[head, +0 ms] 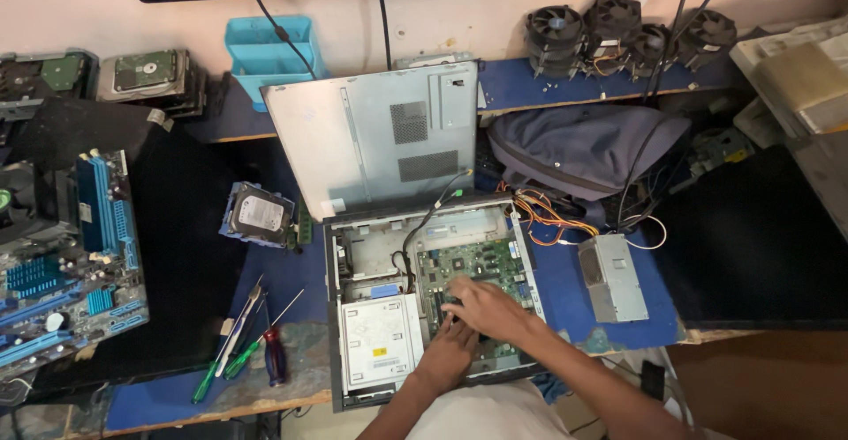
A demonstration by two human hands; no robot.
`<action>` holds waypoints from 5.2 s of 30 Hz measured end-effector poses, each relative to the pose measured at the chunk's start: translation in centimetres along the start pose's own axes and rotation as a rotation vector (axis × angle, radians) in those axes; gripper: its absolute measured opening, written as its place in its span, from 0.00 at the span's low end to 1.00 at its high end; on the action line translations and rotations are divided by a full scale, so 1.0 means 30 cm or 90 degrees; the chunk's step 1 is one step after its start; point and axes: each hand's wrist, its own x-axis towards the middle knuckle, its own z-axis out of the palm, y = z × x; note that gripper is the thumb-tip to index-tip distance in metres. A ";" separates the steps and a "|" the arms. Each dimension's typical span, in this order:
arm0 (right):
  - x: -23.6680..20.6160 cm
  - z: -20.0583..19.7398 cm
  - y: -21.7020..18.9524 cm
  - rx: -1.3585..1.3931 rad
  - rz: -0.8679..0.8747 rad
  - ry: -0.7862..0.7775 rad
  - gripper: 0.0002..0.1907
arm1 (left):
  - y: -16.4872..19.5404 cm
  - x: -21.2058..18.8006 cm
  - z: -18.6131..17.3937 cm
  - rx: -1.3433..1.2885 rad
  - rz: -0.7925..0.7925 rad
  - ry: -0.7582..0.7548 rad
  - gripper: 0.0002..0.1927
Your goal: The person removes a CPU cooler from a desktop computer case, then repositions and secures it onto the motherboard. They use a screwdriver to tighten the mounting screws and connect the fan cable to the motherboard.
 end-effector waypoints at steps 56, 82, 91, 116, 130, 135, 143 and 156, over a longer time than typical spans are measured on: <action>0.003 -0.196 -0.080 0.127 -0.041 0.098 0.10 | 0.064 0.012 -0.056 -0.063 -0.025 0.037 0.32; -0.199 -0.182 -0.097 0.102 0.116 0.315 0.14 | 0.155 -0.034 -0.094 0.003 -0.017 0.069 0.28; -0.496 -0.269 -0.228 0.229 0.271 0.382 0.12 | 0.167 -0.036 -0.108 0.014 -0.018 0.033 0.26; -0.552 -0.208 -0.249 0.165 0.248 0.356 0.12 | 0.179 -0.040 -0.134 0.010 -0.023 0.036 0.24; -0.531 -0.277 -0.251 0.138 0.150 0.181 0.11 | 0.195 -0.038 -0.148 0.011 -0.027 0.037 0.24; -0.543 -0.292 -0.236 0.158 0.124 0.158 0.11 | 0.200 -0.041 -0.153 0.002 -0.023 0.046 0.24; -0.580 -0.306 -0.234 0.189 0.131 0.153 0.10 | 0.206 -0.041 -0.159 0.013 -0.023 0.047 0.25; -0.545 -0.314 -0.272 0.052 0.119 0.140 0.11 | 0.198 -0.036 -0.140 0.033 -0.027 0.019 0.25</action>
